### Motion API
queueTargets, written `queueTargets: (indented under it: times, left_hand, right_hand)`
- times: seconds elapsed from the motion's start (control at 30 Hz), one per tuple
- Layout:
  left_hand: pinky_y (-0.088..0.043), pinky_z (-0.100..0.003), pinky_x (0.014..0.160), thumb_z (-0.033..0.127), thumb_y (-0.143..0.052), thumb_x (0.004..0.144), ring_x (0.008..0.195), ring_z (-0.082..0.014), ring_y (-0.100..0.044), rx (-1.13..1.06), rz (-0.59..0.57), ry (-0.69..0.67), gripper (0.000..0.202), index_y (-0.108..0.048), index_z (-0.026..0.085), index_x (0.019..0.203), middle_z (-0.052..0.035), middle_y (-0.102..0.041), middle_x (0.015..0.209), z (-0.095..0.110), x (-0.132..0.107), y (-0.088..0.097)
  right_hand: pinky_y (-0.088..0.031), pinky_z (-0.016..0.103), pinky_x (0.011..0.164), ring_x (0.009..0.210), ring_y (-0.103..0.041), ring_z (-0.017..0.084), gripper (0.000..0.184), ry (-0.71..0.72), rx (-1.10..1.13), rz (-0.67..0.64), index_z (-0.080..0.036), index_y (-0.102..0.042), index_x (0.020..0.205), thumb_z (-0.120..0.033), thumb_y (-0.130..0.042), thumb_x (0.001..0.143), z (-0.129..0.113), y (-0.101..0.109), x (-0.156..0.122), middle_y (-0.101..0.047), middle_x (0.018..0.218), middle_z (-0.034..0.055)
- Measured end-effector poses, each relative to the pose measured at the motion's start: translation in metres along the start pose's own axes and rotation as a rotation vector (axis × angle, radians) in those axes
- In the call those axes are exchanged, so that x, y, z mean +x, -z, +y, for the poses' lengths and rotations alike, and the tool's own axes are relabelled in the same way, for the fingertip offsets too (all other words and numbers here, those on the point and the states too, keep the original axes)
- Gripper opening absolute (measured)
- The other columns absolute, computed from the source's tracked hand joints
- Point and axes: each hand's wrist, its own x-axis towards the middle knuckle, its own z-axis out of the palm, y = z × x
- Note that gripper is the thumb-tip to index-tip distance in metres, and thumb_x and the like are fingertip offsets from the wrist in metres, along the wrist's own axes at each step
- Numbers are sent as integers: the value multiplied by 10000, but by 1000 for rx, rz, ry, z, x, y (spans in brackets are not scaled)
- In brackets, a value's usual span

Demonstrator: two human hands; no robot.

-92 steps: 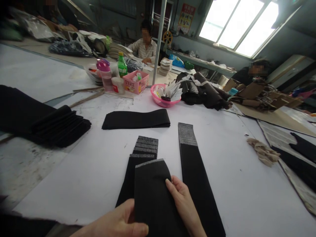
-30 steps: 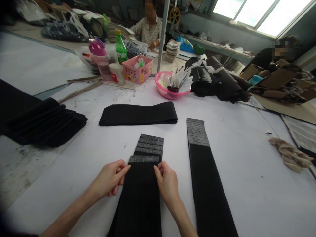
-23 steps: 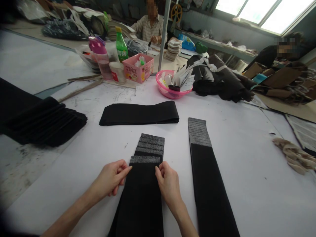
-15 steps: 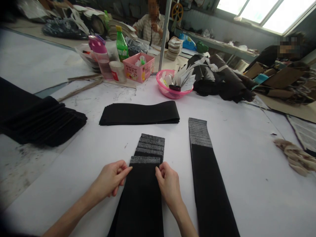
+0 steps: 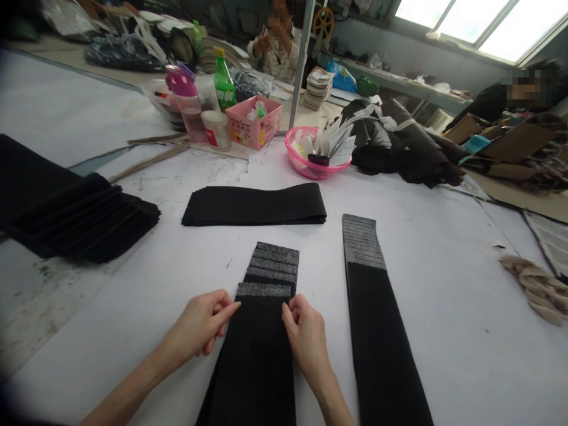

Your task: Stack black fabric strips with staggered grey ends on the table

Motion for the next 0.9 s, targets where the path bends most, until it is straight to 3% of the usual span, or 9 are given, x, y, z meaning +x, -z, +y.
queueTargets:
  times: [0.4, 0.67, 0.9]
  left_hand:
    - [-276, -154, 306, 532, -436, 854, 246, -78, -420, 43, -38, 66, 389, -432, 199, 653, 68, -522, 415, 15, -3, 1]
    - [-292, -158, 315, 544, -442, 852, 252, -87, -423, 83, -26, 65, 400, -445, 200, 648, 83, -470, 356, 13, -1, 0]
    - [-281, -157, 309, 543, -432, 852, 244, -80, -410, 80, -32, 73, 401, -449, 198, 648, 85, -466, 362, 12, -1, -1]
  right_hand:
    - [-294, 229, 510, 499, -422, 123, 158, -84, 27, 40, -222, -453, 728, -297, -538, 837, -7, 2, -2, -459, 529, -63]
    - [-254, 222, 498, 508, -369, 106, 243, -43, 45, 52, -216, -405, 687, -327, -455, 898, -7, 3, -2, -432, 561, -66]
    - [-253, 211, 493, 500, -359, 101, 208, -59, 60, 38, -213, -420, 682, -290, -488, 864, -5, 3, -2, -414, 531, -71]
